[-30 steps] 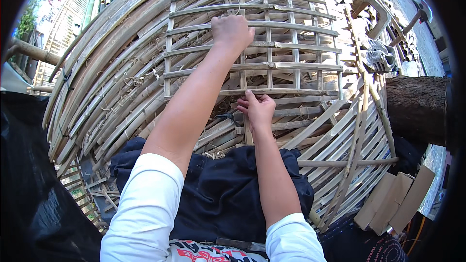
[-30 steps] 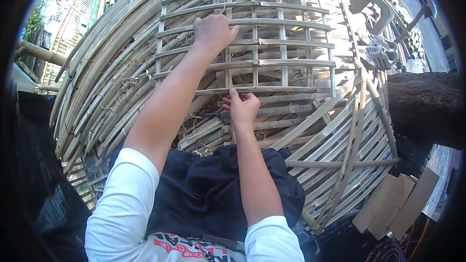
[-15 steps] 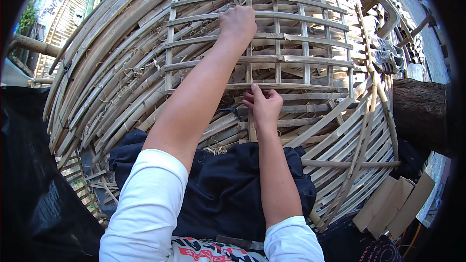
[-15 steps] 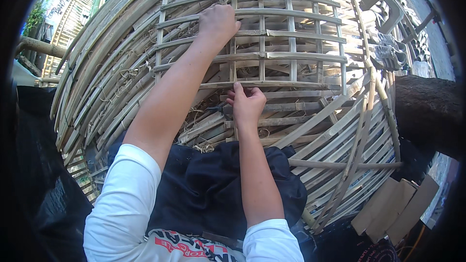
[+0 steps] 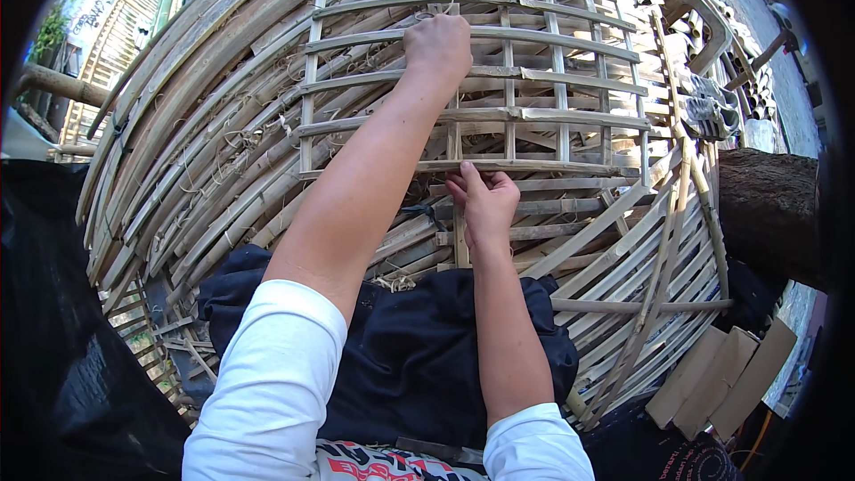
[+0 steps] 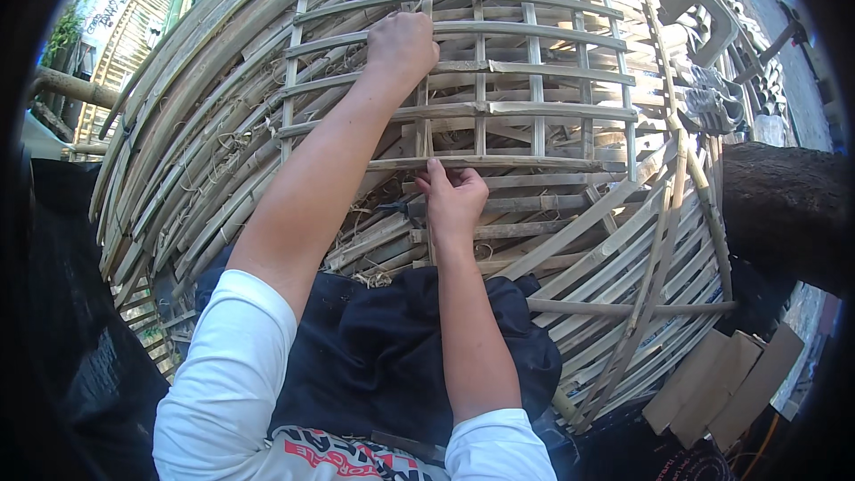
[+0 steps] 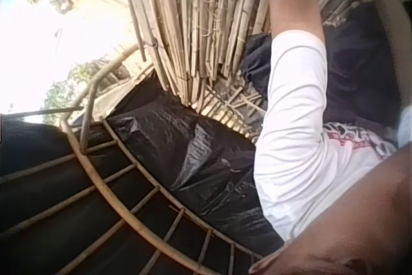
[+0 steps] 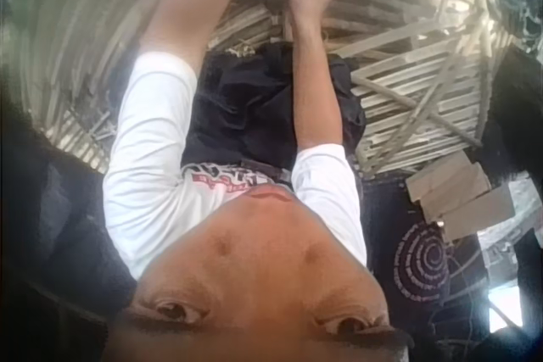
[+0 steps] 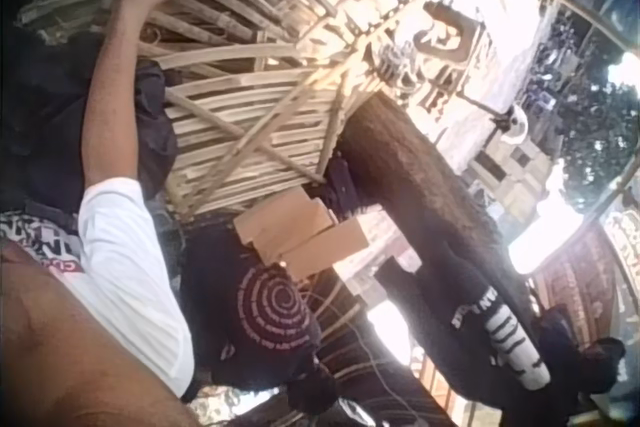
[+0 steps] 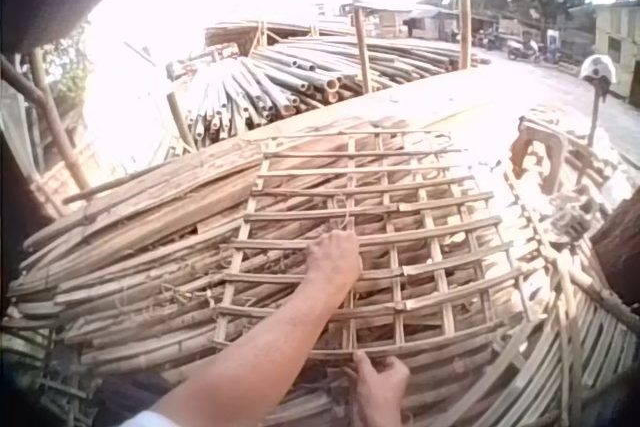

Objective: The person uses a large knife to shave and smooth bamboo sticks while sitting on a bamboo structure, then fits a smoothed stick into a pre-made bamboo lattice frame.

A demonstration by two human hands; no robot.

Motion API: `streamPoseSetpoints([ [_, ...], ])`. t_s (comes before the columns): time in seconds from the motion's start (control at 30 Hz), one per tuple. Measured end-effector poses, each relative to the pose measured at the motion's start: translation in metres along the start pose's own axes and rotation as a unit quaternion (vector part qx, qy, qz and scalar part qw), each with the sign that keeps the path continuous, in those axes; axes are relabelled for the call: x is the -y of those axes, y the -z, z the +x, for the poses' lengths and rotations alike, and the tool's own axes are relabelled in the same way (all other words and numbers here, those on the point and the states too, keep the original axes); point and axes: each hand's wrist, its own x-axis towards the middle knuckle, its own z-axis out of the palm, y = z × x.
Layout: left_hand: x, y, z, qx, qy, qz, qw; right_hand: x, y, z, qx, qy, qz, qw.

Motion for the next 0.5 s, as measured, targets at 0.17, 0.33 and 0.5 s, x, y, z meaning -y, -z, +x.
streamPoseSetpoints([
  [0.17,0.0019,0.0,-0.0003,-0.005,0.007,-0.031,0.999,-0.0041,0.0025,0.0022,0.003,0.02,0.008,1.0],
  [0.33,0.0018,-0.0018,-0.0003,-0.013,0.015,-0.028,0.999,-0.0057,0.0011,0.0001,0.0,0.043,0.026,0.999],
  [0.5,-0.0019,0.0017,0.001,0.001,0.037,-0.013,0.999,-0.0041,0.0006,-0.0019,-0.006,0.053,0.033,0.998],
])
